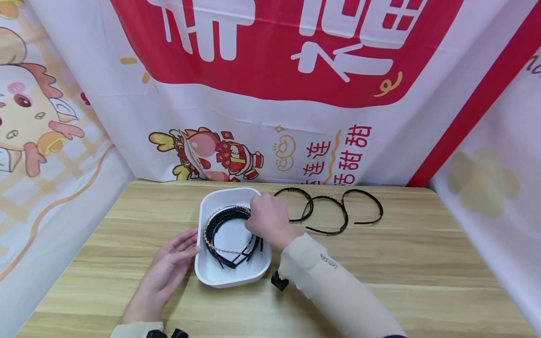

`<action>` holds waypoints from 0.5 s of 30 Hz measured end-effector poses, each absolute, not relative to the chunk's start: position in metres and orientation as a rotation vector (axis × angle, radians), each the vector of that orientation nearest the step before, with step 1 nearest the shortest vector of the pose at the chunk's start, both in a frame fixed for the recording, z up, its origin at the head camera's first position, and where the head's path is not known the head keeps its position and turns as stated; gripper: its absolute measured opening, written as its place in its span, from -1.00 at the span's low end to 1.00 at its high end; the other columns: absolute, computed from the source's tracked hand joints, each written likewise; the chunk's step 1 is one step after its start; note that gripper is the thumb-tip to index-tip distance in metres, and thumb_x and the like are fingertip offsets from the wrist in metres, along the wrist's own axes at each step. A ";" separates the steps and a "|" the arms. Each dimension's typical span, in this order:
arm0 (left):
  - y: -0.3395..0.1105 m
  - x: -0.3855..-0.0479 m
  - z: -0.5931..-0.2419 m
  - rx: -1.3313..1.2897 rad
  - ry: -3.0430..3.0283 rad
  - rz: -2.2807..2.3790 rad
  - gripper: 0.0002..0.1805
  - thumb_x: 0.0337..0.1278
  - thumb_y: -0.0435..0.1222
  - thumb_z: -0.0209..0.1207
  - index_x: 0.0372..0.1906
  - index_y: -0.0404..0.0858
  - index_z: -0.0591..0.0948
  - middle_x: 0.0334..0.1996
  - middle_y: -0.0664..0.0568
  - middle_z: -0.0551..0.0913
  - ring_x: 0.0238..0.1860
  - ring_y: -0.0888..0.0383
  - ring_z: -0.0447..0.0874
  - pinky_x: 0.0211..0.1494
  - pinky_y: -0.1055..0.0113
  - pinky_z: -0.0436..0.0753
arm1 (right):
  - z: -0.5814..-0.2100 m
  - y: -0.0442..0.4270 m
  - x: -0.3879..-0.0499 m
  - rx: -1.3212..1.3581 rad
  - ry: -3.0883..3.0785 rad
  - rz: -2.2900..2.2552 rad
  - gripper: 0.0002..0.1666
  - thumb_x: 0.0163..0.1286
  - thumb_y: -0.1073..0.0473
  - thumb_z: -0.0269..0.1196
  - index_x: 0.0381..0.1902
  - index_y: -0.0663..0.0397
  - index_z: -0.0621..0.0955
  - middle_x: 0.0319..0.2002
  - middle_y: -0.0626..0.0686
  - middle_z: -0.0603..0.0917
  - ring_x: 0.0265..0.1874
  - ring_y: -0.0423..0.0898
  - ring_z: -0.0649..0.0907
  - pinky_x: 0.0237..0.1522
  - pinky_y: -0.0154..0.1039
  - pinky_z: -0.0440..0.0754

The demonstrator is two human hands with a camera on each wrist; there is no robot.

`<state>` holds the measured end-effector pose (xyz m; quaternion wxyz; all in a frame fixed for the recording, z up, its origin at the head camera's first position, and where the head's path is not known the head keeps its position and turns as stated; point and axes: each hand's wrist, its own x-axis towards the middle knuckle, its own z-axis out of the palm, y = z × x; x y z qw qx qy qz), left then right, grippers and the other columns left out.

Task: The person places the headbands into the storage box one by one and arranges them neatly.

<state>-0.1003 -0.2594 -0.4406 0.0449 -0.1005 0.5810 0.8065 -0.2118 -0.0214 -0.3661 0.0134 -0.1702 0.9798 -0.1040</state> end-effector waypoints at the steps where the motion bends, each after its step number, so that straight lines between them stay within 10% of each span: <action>1: -0.259 -0.100 -0.441 -0.306 1.777 2.463 -0.52 0.37 -0.58 0.16 0.15 0.03 0.66 0.05 0.24 0.71 0.14 0.30 0.65 0.33 0.47 0.66 | -0.367 -0.021 -0.212 -0.534 3.052 -0.320 -0.73 0.19 0.12 0.47 -0.56 -0.08 0.57 -0.49 -0.05 0.64 -0.50 -0.11 0.61 -0.53 -0.20 0.57; 15: -0.257 -0.101 -0.441 -0.321 1.801 2.447 -0.52 0.37 -0.57 0.16 0.19 0.00 0.64 0.05 0.24 0.71 0.15 0.30 0.64 0.34 0.47 0.66 | -0.375 -0.020 -0.210 -0.541 3.026 -0.396 -0.74 0.19 0.18 0.47 -0.52 -0.04 0.57 -0.55 -0.04 0.62 -0.54 -0.12 0.61 -0.53 -0.25 0.58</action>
